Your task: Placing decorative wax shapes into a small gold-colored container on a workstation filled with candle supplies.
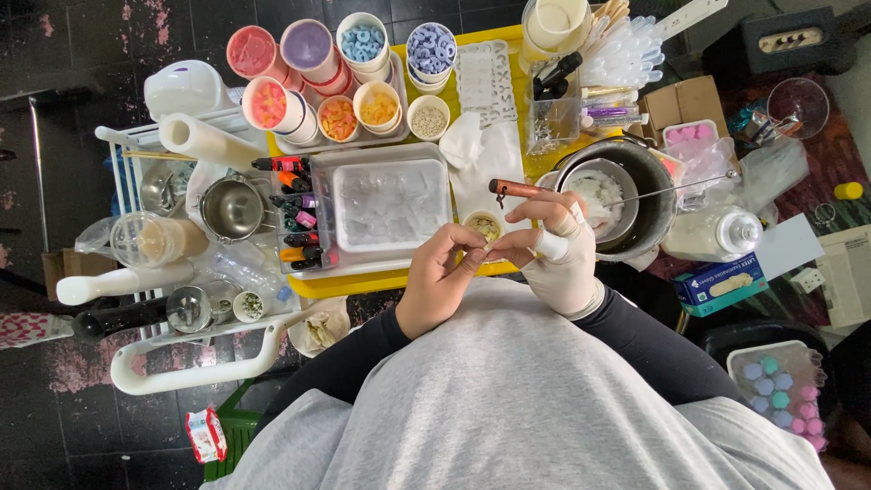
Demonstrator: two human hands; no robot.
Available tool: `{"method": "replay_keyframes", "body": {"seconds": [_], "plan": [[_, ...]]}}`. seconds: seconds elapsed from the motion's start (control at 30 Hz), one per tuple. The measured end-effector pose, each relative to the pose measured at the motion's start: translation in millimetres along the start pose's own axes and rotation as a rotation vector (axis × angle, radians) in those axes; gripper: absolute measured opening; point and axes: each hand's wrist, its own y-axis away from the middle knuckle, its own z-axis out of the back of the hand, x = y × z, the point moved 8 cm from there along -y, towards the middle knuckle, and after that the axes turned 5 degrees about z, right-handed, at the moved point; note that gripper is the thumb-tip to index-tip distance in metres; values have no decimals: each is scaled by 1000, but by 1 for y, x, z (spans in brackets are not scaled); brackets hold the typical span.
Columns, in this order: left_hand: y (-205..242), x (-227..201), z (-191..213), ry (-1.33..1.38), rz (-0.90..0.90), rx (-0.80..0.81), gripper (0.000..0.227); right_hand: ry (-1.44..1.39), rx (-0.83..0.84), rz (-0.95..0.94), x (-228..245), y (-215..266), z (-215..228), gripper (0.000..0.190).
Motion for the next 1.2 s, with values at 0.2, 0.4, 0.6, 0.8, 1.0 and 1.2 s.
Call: {"method": "replay_keyframes", "body": {"seconds": [0.2,0.4,0.6,0.8,1.0,1.2], "plan": [[-1,-21,1,-170,-68,-28,7,88,56,7,0,2,-1,27],[-3,-20,0,-284,-26,-64,17,106,154,-1,-1,3,-4,24],[-2,7,-5,-3,164,-3,16,83,192,1,-1,3,-5,20],[0,27,-9,69,238,18,16,60,201,17,-3,5,-6,19],[0,27,-17,147,189,23,22,75,215,66,-2,10,-3,20],[4,56,-29,266,216,56,24,112,221,84,-10,25,-1,20]]}}
